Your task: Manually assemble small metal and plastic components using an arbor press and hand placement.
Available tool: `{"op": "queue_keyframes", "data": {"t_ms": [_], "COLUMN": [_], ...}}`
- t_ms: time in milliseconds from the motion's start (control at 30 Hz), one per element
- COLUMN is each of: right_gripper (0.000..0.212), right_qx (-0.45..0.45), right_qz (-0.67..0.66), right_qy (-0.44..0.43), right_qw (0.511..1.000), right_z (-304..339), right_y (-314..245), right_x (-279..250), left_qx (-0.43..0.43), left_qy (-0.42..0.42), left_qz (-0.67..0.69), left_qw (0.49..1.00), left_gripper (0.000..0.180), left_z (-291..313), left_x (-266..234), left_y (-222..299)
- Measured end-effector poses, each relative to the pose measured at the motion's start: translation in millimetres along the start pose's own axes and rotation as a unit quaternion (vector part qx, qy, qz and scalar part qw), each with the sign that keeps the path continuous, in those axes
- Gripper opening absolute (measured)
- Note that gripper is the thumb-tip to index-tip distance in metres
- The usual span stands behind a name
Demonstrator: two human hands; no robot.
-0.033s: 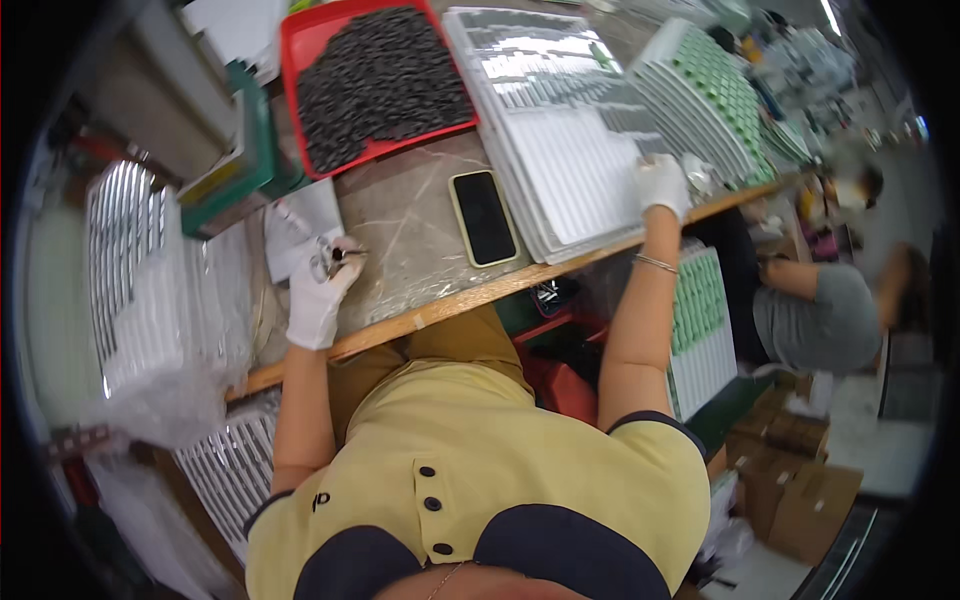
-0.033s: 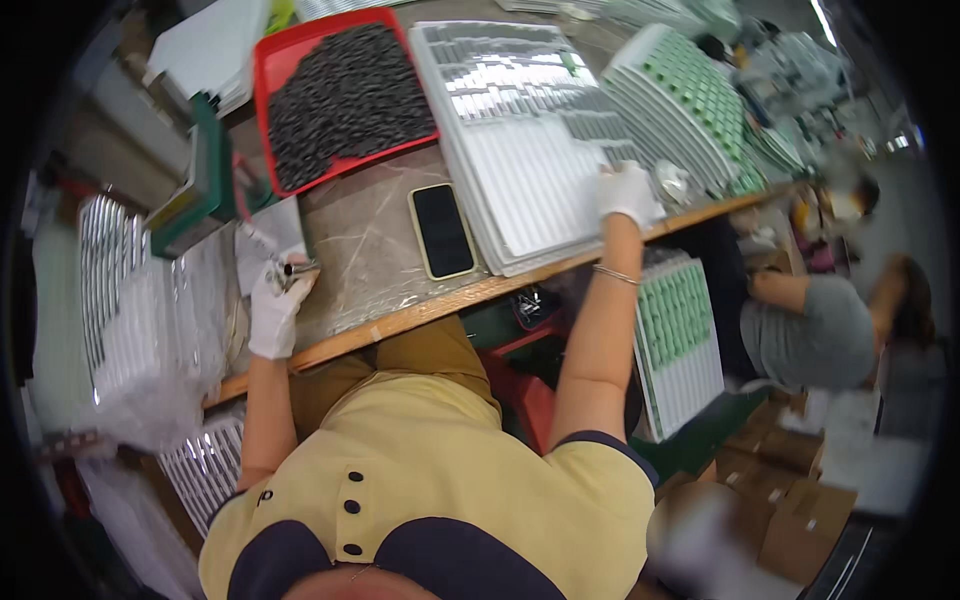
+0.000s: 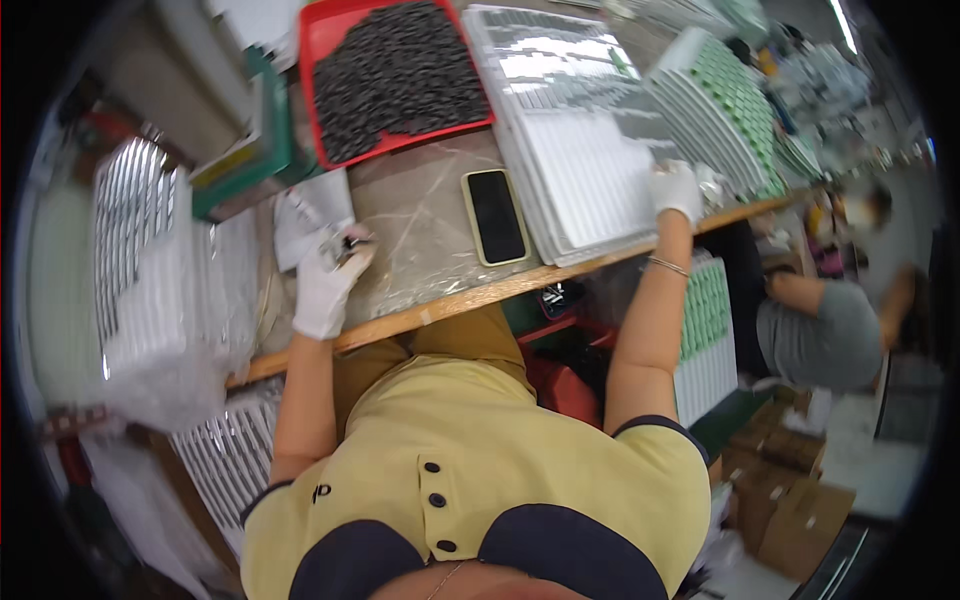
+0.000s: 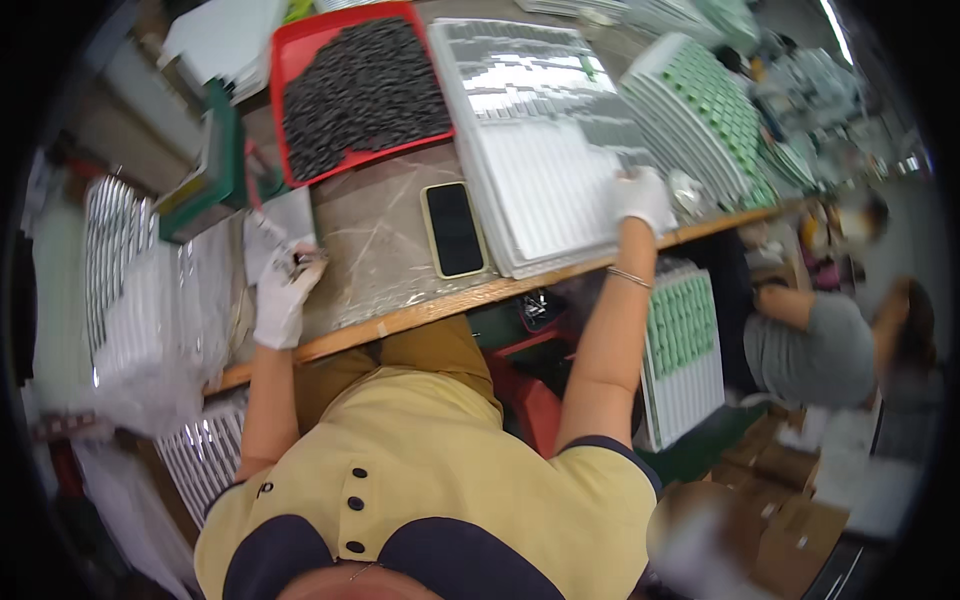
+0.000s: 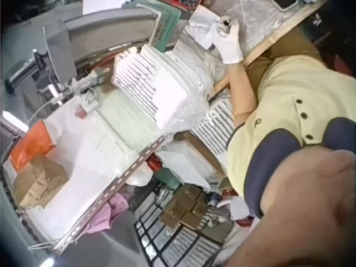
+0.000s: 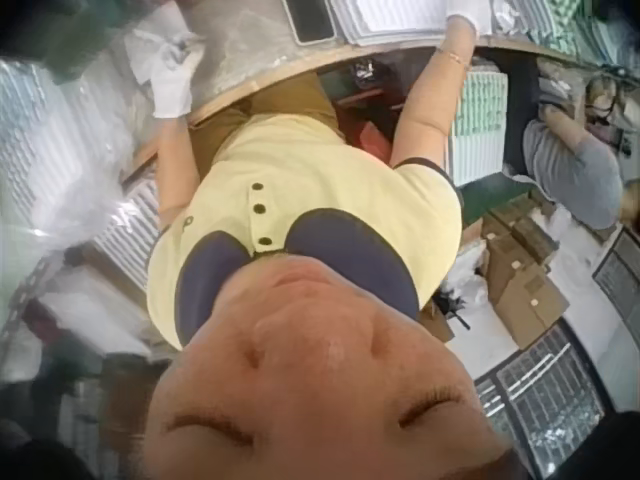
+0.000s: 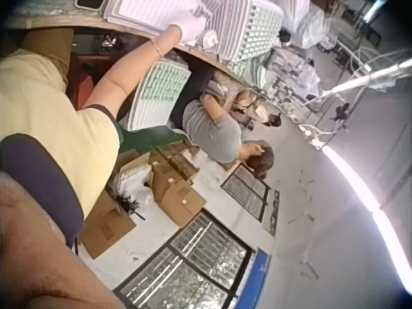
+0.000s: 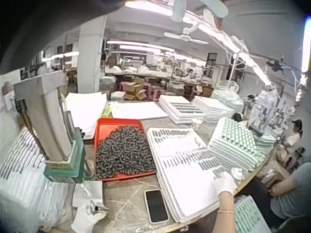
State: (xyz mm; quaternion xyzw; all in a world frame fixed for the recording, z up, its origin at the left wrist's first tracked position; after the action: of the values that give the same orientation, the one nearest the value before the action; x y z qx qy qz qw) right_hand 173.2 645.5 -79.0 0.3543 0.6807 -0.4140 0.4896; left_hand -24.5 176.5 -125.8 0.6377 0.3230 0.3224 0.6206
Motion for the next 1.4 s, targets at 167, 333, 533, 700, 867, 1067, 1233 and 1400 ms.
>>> {"op": "queue_keyframes", "data": {"t_ms": [167,333,533,700,867,1067,1233,1400], "right_gripper": [0.043,0.042,0.022,0.016,0.018,0.019,0.021,0.021], "right_qx": [0.060,0.021,-0.172,-0.267,-0.323,-0.394,-0.438,-0.496], "right_qz": [0.136,0.161,-0.289,-0.448,-0.523,-0.476,-0.448,-0.370], "right_qy": [-0.064,-0.077,-0.041,-0.243,-0.310,-0.280,-0.240,-0.187], "right_qw": [0.987,0.984,0.941,0.818,0.725,0.735,0.742,0.763], "right_z": [-9,-39,86,196,244,263,273,274], "right_y": [-19,-8,-126,-226,-264,-294,-309,-312], "right_x": [-8,2,-32,-15,3,-2,2,11], "left_qx": [-0.045,0.052,0.014,-0.037,0.027,0.049,0.047,0.085], "left_qy": [0.023,0.047,0.081,0.106,0.165,0.141,0.144,0.146], "left_qz": [-0.022,-0.064,-0.090,-0.059,0.011,-0.116,-0.141,-0.206], "left_qw": [0.998,0.996,0.993,0.992,0.986,0.982,0.978,0.964], "left_gripper": [0.021,0.019,0.023,0.026,0.018,0.021,0.022,0.024], "left_z": [-5,3,9,5,13,19,18,15], "left_x": [10,0,-15,-32,-59,-64,-62,-56], "left_y": [9,14,15,1,-10,5,7,8]}}
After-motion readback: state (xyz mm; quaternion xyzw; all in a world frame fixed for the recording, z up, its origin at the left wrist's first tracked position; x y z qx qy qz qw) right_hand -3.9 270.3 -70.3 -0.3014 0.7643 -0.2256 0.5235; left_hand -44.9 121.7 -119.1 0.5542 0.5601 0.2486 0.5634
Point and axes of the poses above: each hand's wrist, its own z-axis away from the middle knuckle, its own x-axis out of the palm, y = z × x, the point moved 3 cm from there along -z, towards the middle knuckle, and after that the axes turned 4 degrees about -y, right-handed, at the moved point
